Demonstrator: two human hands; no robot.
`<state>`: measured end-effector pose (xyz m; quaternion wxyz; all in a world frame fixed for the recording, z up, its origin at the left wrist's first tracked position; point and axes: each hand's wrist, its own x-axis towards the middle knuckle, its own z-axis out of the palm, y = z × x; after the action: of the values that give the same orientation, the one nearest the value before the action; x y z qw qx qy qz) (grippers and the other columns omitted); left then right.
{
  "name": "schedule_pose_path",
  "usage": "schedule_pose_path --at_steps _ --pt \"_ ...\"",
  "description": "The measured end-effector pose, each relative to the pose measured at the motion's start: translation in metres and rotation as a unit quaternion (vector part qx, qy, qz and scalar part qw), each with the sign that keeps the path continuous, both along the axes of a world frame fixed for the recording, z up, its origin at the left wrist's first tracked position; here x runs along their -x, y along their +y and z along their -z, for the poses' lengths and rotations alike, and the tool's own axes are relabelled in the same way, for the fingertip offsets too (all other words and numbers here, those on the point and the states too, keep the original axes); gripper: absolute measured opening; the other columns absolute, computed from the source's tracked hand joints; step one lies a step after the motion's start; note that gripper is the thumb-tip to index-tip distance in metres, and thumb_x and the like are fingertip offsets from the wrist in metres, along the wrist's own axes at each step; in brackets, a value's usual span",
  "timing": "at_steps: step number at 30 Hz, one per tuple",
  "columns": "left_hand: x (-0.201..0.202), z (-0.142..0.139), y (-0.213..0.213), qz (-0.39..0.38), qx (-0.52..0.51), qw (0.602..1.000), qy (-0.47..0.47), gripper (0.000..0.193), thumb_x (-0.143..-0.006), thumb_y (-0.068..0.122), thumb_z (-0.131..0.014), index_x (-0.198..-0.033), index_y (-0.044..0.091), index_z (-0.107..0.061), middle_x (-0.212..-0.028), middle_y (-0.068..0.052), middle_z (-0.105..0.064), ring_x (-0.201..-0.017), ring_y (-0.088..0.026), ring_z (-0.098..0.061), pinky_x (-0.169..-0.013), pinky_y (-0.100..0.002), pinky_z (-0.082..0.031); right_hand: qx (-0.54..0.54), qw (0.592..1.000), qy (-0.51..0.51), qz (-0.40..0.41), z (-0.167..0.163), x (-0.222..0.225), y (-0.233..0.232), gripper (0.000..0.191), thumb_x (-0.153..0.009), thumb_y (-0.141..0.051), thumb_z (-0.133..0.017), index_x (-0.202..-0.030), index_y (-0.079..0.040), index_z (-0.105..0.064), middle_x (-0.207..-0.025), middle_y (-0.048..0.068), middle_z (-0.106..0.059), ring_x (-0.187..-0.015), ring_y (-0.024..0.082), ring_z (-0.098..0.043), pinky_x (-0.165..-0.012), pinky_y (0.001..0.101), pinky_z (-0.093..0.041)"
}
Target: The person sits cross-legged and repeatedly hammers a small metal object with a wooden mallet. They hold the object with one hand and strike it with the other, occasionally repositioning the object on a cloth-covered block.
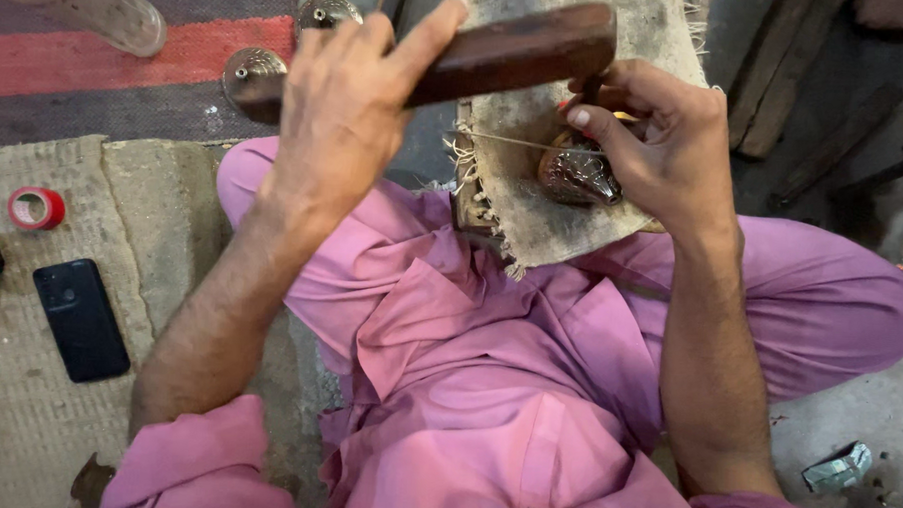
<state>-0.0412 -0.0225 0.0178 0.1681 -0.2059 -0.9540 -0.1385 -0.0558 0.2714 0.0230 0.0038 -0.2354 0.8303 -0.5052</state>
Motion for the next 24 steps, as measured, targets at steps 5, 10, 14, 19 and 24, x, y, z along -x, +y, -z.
schedule_pose_path --at_steps 5,10,14,19,24 --pt "0.000 0.002 -0.003 0.021 -0.055 0.998 0.023 0.073 -0.087 0.002 -0.077 -0.151 0.024 -0.049 -0.101 -0.010 -0.056 -0.100 -0.033 -0.062 -0.093 -0.051 -0.049 0.009 1.000 -0.001 0.007 0.002 0.001 0.000 0.019 -0.104 0.006 -0.076 -0.122 0.007 -0.070 -0.109 0.014 -0.076 -0.104 0.018 -0.076 -0.095 0.0294 -0.065" --pt "0.000 0.003 -0.008 -0.011 -0.009 1.000 0.026 0.075 -0.092 -0.002 -0.078 -0.155 0.027 -0.047 -0.100 -0.011 -0.060 -0.098 -0.035 -0.065 -0.086 -0.050 -0.052 0.077 0.997 -0.017 0.011 0.010 0.003 -0.002 0.019 -0.108 0.008 -0.071 -0.126 0.007 -0.066 -0.109 0.012 -0.076 -0.108 0.018 -0.077 -0.096 0.0285 -0.066" --pt "-0.003 0.004 -0.010 0.040 -0.172 0.983 -0.052 0.077 -0.091 -0.003 -0.076 -0.154 0.023 -0.041 -0.107 -0.015 -0.066 -0.104 -0.040 -0.067 -0.088 -0.050 -0.053 0.067 0.998 0.005 0.012 0.015 0.000 -0.003 0.020 -0.107 0.013 -0.070 -0.127 0.010 -0.065 -0.111 0.014 -0.075 -0.110 0.020 -0.076 -0.098 0.0295 -0.064" --pt "0.000 0.003 -0.001 0.056 -0.236 0.969 -0.043 0.080 -0.090 -0.003 -0.076 -0.154 0.020 -0.035 -0.114 -0.019 -0.068 -0.110 -0.043 -0.068 -0.091 -0.050 -0.054 0.017 0.998 0.049 0.019 0.013 0.000 -0.002 0.018 -0.104 0.012 -0.072 -0.121 0.009 -0.067 -0.106 0.014 -0.077 -0.106 0.020 -0.078 -0.094 0.0298 -0.066" --pt "0.003 -0.001 0.001 0.009 -0.013 1.000 0.020 0.082 -0.085 -0.005 -0.081 -0.152 0.024 -0.044 -0.102 -0.019 -0.066 -0.096 -0.043 -0.069 -0.089 -0.054 -0.054 0.022 0.999 0.043 0.019 0.012 0.001 -0.003 0.018 -0.105 0.011 -0.074 -0.122 0.009 -0.068 -0.109 0.014 -0.077 -0.107 0.021 -0.078 -0.095 0.0298 -0.066"
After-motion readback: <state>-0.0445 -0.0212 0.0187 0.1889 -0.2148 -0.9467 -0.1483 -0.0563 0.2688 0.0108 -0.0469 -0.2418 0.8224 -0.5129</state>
